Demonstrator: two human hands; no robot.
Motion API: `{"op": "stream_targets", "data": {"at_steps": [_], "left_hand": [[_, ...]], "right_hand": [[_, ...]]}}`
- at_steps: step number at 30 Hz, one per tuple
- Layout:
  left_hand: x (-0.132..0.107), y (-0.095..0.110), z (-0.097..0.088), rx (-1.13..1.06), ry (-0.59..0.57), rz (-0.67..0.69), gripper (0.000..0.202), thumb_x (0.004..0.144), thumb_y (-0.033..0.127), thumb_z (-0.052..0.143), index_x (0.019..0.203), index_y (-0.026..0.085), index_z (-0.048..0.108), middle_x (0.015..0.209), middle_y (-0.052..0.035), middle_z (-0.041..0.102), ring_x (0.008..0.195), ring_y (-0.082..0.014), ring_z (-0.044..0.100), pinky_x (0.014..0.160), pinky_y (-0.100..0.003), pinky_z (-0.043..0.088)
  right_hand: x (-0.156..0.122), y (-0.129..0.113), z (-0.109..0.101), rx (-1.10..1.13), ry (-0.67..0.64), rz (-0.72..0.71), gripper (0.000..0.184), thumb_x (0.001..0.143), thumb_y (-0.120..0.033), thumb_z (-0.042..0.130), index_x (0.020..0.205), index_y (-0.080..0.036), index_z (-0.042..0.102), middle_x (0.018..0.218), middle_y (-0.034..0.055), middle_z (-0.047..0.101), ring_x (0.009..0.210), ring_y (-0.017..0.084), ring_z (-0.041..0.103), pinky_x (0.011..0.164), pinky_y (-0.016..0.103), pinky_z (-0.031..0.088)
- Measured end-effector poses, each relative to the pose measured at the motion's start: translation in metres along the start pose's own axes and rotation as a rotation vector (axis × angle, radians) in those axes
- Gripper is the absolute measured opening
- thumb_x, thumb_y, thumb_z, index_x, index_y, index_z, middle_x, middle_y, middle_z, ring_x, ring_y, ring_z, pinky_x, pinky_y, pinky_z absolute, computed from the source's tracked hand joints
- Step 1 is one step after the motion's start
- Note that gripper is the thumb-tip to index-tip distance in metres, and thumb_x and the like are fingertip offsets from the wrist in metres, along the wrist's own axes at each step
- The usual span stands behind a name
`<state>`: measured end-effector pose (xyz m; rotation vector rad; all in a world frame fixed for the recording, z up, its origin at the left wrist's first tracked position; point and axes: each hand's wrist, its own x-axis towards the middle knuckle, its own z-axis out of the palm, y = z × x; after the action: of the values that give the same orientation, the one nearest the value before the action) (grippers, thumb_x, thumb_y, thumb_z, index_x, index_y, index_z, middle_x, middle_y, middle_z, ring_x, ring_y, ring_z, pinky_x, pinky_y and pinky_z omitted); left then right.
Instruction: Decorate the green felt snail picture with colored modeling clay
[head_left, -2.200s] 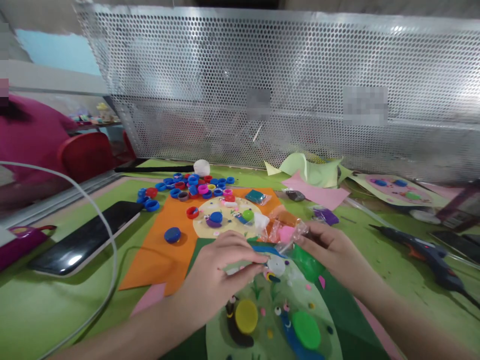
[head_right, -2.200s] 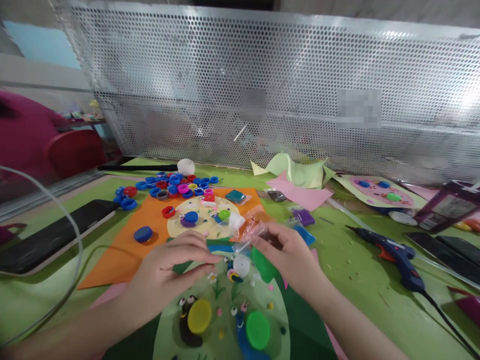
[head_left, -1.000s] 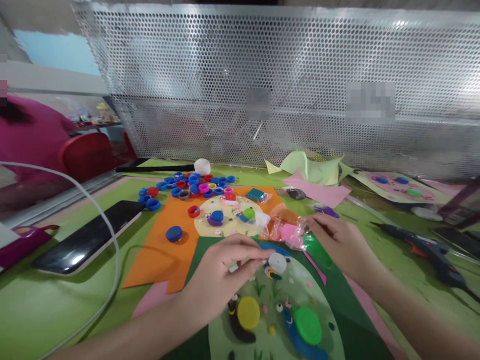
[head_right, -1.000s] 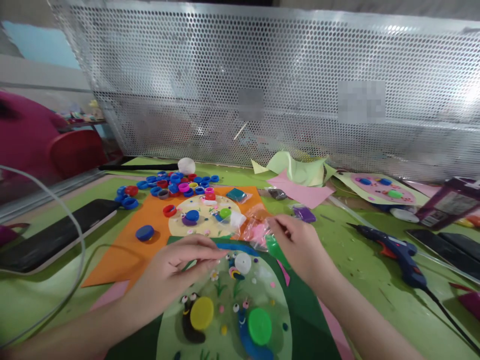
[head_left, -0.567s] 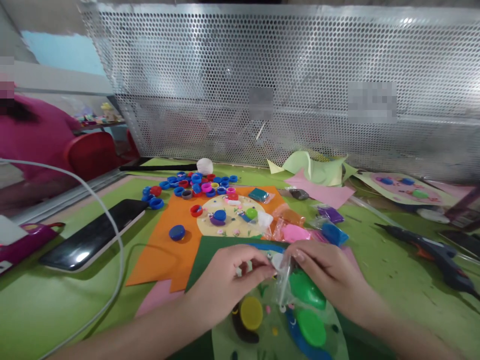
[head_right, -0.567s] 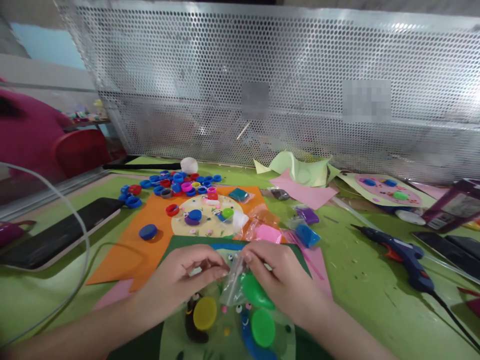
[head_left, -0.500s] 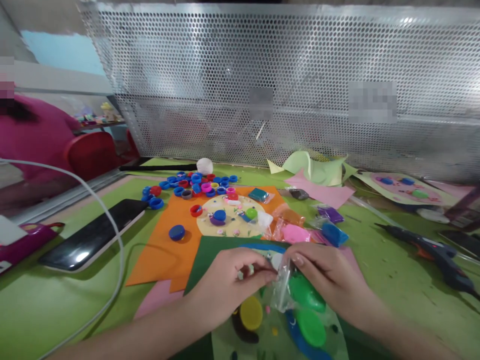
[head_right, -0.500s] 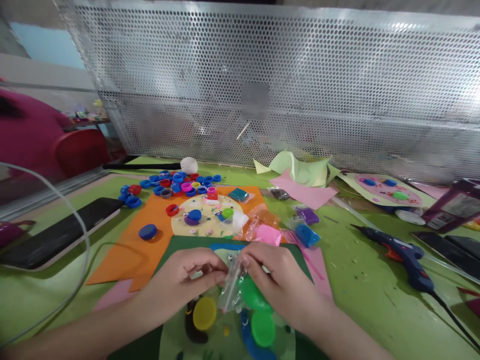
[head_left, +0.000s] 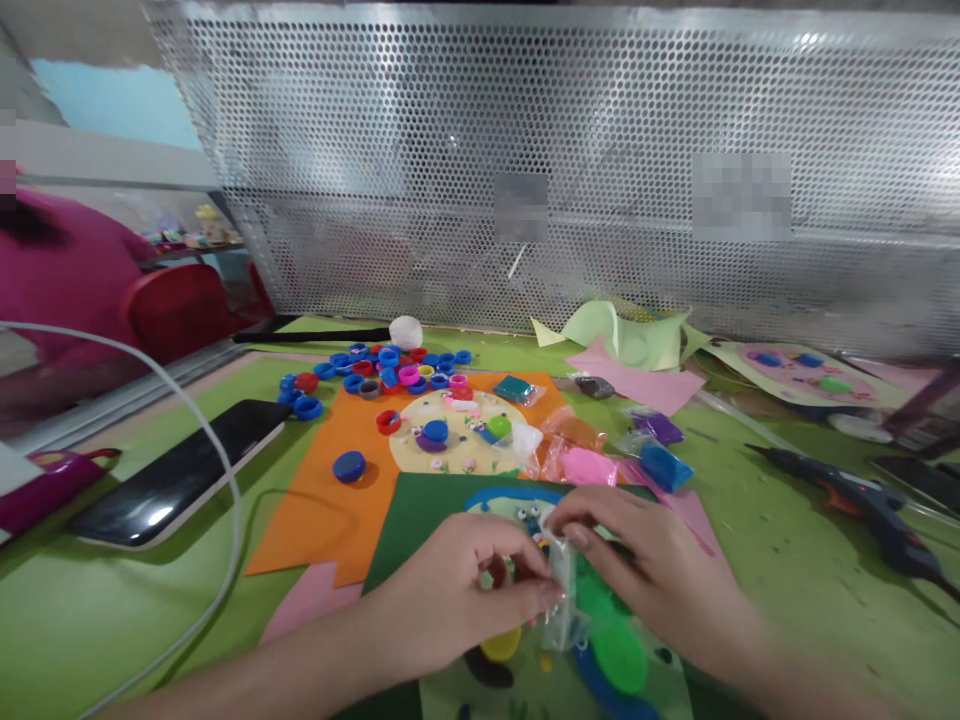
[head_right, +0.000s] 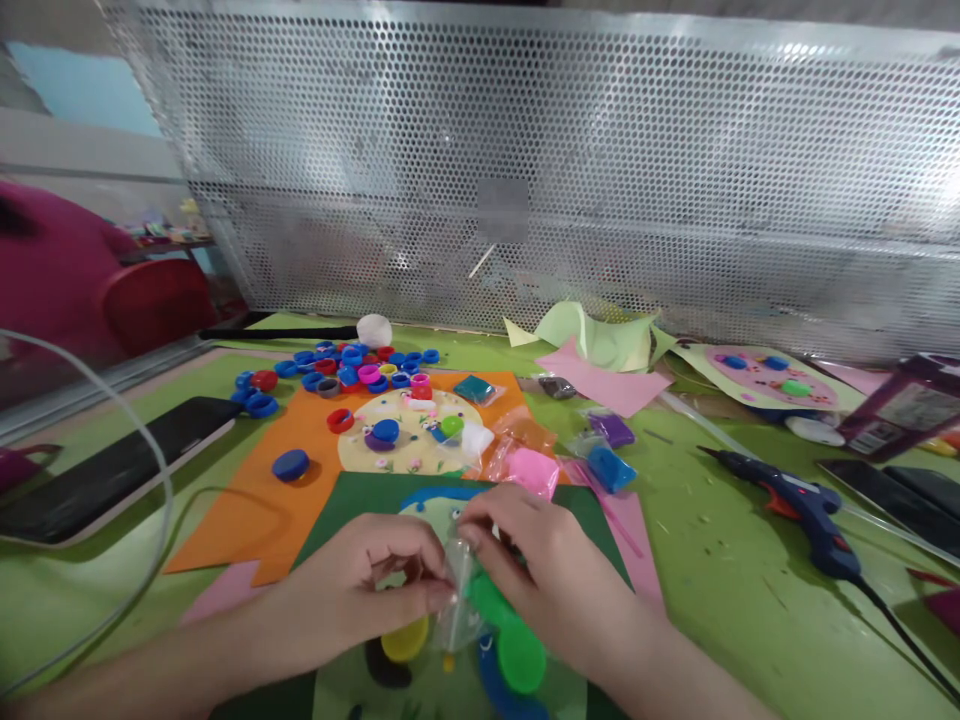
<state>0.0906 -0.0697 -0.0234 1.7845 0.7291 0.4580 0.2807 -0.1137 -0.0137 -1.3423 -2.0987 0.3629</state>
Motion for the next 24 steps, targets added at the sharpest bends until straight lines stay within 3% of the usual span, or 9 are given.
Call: {"op": "stream_targets", "data": {"at_steps": [3,5,9,15,21,24], "left_hand": [[-0.001,0.0,0.0,-0.072,0.04,0.021,0.011,0.078,0.025,0.059,0.07,0.017,0.061,0.064,0.0029,0.056,0.059,-0.0105,0.048,0.056,-0.02,0.038],[0.0,-0.001,0.001,-0.119,0.074,0.048,0.012,0.078,0.025,0.059,0.069,0.017,0.061,0.063,0.0025,0.057,0.06,-0.0109,0.05,0.056,-0.021,0.038],[0.002,-0.001,0.001,-0.117,0.114,0.101,0.013,0.079,0.021,0.058,0.066,0.018,0.059,0.068,0.0017,0.059,0.065,-0.0121,0.053,0.06,-0.022,0.04],[0.0,-0.001,0.002,-0.068,0.12,0.112,0.016,0.083,0.025,0.051,0.068,0.019,0.053,0.068,0.0019,0.052,0.068,-0.0138,0.054,0.063,-0.024,0.044],[0.001,-0.001,0.0,-0.194,0.057,0.094,0.018,0.084,0.031,0.052,0.07,0.018,0.052,0.07,0.0024,0.045,0.065,-0.0131,0.053,0.059,-0.024,0.048],[0.001,0.0,-0.001,-0.095,0.101,0.118,0.019,0.085,0.028,0.053,0.068,0.018,0.052,0.069,0.0027,0.05,0.067,-0.0118,0.052,0.062,-0.021,0.044]], "right_hand": [[-0.001,-0.004,0.001,-0.175,0.232,-0.093,0.005,0.086,-0.025,0.047,0.085,-0.02,0.048,0.086,0.004,0.059,0.081,0.017,0.056,0.064,0.027,0.043],[-0.002,-0.008,0.002,-0.274,0.266,-0.177,0.017,0.081,-0.029,0.054,0.072,-0.02,0.044,0.074,0.0023,0.055,0.072,0.017,0.052,0.061,0.029,0.039],[-0.003,-0.014,0.007,-0.293,0.114,-0.189,0.026,0.08,-0.026,0.057,0.062,-0.02,0.04,0.059,-0.0034,0.046,0.058,0.012,0.043,0.063,0.03,0.035],[-0.002,-0.01,0.002,-0.164,-0.117,-0.144,0.017,0.088,-0.017,0.045,0.071,-0.02,0.044,0.069,-0.0029,0.048,0.066,0.011,0.046,0.073,0.031,0.037],[0.001,-0.013,-0.002,-0.158,-0.102,-0.14,0.017,0.088,-0.017,0.04,0.073,-0.02,0.046,0.072,-0.0017,0.05,0.068,0.012,0.047,0.073,0.032,0.036],[0.0,-0.015,0.001,-0.233,-0.053,-0.155,0.014,0.085,-0.024,0.049,0.072,-0.019,0.046,0.071,-0.0018,0.051,0.066,0.013,0.047,0.072,0.034,0.035]]}}
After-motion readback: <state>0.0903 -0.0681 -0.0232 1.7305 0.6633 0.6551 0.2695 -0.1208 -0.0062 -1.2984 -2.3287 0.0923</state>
